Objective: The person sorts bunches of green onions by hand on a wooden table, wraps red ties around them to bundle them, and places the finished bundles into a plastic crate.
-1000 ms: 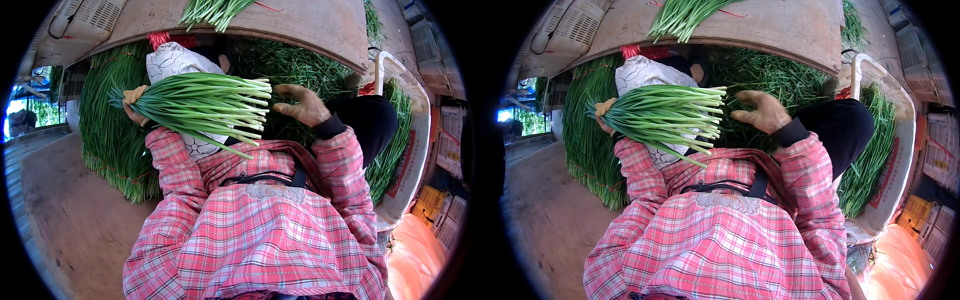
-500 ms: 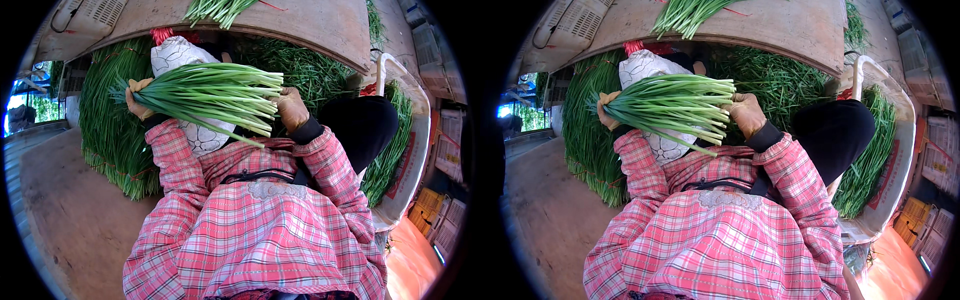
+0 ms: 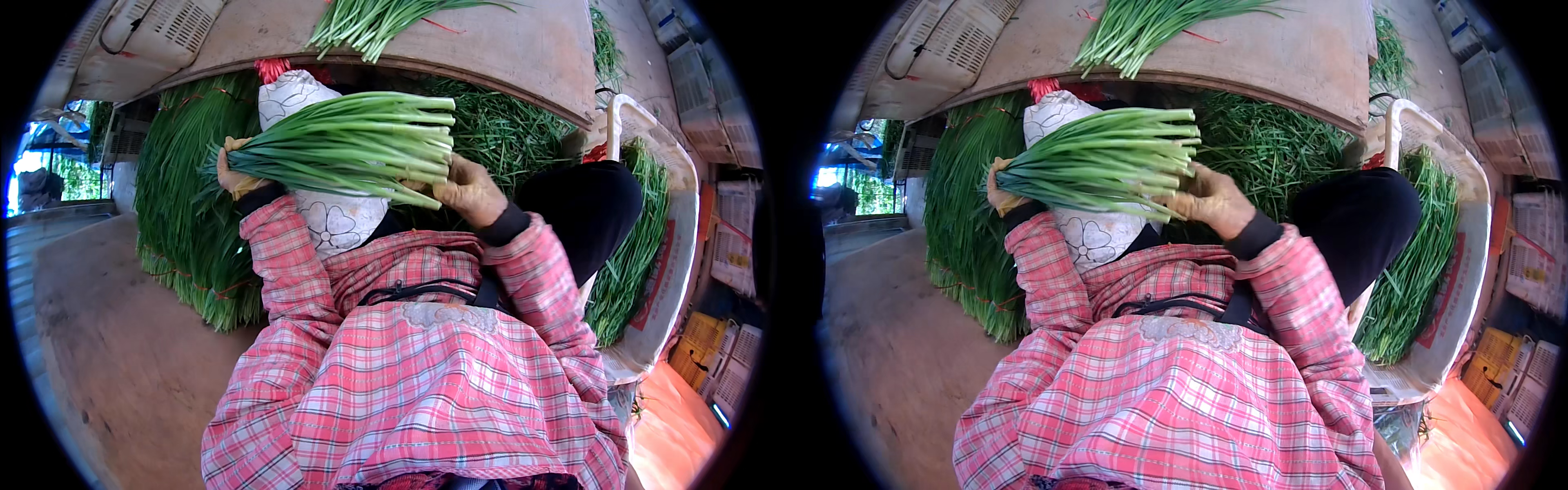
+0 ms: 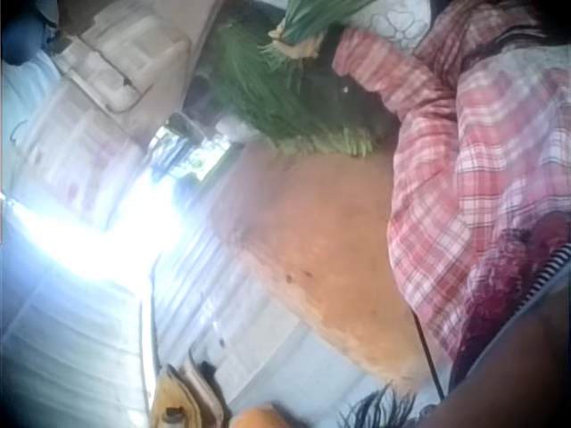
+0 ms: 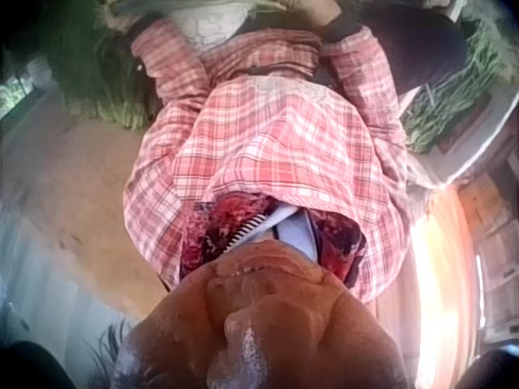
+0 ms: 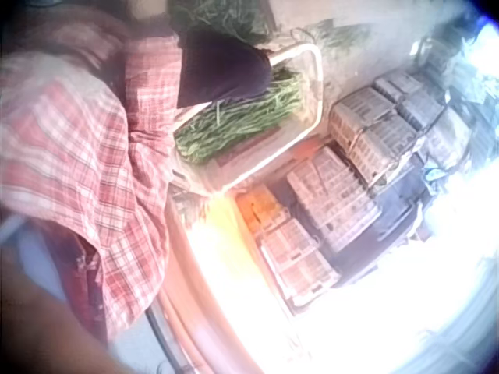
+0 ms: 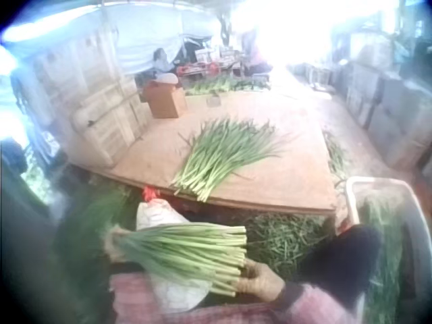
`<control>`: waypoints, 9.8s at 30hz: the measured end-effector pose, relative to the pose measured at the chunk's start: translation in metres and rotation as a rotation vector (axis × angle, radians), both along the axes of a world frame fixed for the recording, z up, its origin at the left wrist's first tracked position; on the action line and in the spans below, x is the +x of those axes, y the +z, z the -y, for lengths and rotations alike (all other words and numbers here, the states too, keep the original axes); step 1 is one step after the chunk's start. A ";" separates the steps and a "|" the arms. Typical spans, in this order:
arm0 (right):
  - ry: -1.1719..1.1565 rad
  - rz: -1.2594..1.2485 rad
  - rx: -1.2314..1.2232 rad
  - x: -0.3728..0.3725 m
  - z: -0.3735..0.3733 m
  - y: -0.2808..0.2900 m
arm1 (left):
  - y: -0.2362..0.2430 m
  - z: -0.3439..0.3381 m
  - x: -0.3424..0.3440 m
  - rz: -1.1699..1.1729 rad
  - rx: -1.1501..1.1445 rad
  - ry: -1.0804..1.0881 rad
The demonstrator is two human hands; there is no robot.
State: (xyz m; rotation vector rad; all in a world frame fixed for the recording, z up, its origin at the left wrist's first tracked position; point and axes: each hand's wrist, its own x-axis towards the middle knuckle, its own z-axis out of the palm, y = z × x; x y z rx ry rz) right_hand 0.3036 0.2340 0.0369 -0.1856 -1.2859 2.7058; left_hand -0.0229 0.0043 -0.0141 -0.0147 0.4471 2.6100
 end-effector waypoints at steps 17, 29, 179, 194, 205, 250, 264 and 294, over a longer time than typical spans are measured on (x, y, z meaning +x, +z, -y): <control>-0.089 0.385 0.235 -0.001 0.002 0.016 | 0.045 -0.022 0.020 0.036 -0.391 0.267; -0.199 0.870 1.124 0.073 -0.056 -0.010 | 0.029 -0.009 0.024 0.104 -0.333 0.302; -0.512 0.054 1.521 -0.008 -0.034 0.022 | 0.022 -0.013 0.022 -0.212 0.487 -0.253; 0.202 0.281 0.463 0.023 0.040 0.023 | 0.039 -0.034 0.023 -0.671 0.794 -0.219; -0.224 0.245 1.441 0.022 0.032 0.031 | 0.100 -0.038 0.045 -0.780 0.726 -0.300; -0.059 0.333 0.695 0.005 -0.017 0.004 | 0.121 -0.076 0.047 -0.587 0.638 -0.308; -0.074 0.809 1.672 0.049 -0.066 -0.031 | 0.169 -0.102 0.045 -0.613 0.246 -0.418; -0.330 -0.290 -0.311 0.005 -0.072 0.010 | 0.071 -0.174 0.169 -0.955 -0.385 -1.179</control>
